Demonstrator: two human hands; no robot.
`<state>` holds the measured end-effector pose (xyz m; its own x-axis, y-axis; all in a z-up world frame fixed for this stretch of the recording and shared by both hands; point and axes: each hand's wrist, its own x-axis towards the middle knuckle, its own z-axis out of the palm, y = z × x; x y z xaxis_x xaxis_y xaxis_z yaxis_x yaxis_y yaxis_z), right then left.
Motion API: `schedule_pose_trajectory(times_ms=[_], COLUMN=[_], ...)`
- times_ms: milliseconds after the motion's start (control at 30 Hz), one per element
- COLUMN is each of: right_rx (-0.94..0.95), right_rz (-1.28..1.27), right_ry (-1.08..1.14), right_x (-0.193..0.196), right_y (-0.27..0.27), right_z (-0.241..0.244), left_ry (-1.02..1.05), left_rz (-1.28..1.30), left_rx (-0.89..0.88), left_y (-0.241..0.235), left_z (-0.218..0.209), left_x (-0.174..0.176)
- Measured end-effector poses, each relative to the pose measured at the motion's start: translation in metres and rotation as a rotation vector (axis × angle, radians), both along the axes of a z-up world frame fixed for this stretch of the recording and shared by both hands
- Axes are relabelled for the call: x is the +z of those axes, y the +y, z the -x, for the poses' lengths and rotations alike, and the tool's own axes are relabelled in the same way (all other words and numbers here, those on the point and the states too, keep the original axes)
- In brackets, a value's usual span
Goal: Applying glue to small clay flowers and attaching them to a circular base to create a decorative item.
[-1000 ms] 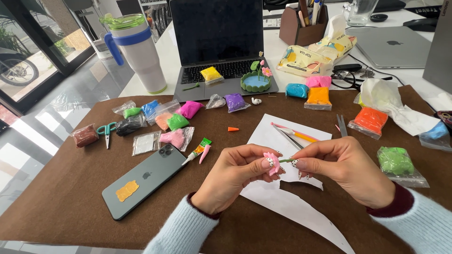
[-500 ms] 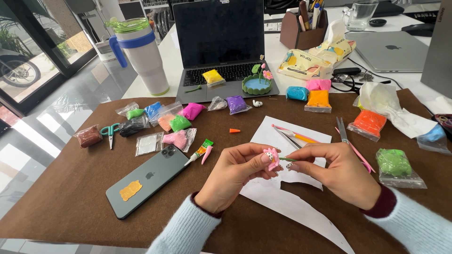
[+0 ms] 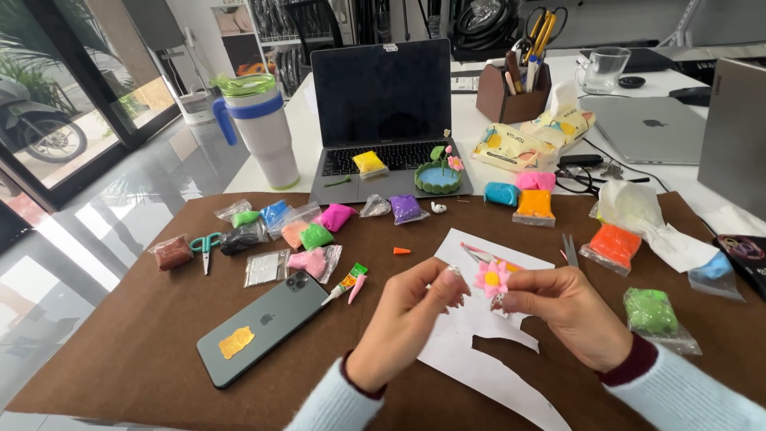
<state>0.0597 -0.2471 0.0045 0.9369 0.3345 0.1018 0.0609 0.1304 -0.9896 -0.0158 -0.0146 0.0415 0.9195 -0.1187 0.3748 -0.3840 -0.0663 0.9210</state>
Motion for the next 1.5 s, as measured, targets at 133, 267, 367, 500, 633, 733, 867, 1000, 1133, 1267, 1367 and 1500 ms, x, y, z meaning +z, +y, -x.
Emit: schedule_pose_trajectory(times_ms=[133,267,367,500,633,733,867,1000,1133,1267,1367,1500], right_rx=[0.035,0.065,0.092,0.156,0.159,0.217,0.213,0.137,0.143,0.063,-0.040,-0.217], right_rz=[0.066,0.108,0.101,0.094,0.114,0.114,0.123,0.074,0.037,0.162,0.293,0.537], right_ry=[0.000,-0.045,-0.029,-0.061,-0.001,-0.053,-0.022,0.076,0.079,-0.001,-0.032,-0.199], right_x=[0.017,0.022,0.019,0.013,0.022,0.020,0.020,0.011,0.011,0.021,0.034,0.040], right_y=[0.004,0.006,0.005,0.002,0.006,0.006,0.005,0.004,0.003,0.004,0.007,0.008], right_z=[0.010,0.012,0.010,0.007,0.012,0.011,0.011,0.008,0.008,0.014,0.022,0.027], left_ry=[-0.149,-0.150,-0.173,-0.192,-0.145,-0.092,-0.065,-0.035,0.011,0.142,0.272,0.476], left_rz=[-0.161,-0.144,-0.146,-0.171,-0.181,-0.151,-0.087,-0.049,-0.006,0.046,0.151,0.525], left_rx=[0.083,0.064,0.049,0.012,-0.040,-0.077,-0.044,-0.010,0.011,0.003,-0.070,-0.261], left_y=[-0.007,-0.010,-0.009,-0.007,-0.007,-0.005,-0.003,-0.005,-0.007,-0.008,-0.007,-0.007], left_z=[0.007,0.009,0.009,0.010,0.013,0.012,0.010,0.008,0.008,0.009,0.009,0.007], left_x=[0.018,0.023,0.021,0.016,0.018,0.016,0.019,0.021,0.021,0.027,0.021,-0.001])
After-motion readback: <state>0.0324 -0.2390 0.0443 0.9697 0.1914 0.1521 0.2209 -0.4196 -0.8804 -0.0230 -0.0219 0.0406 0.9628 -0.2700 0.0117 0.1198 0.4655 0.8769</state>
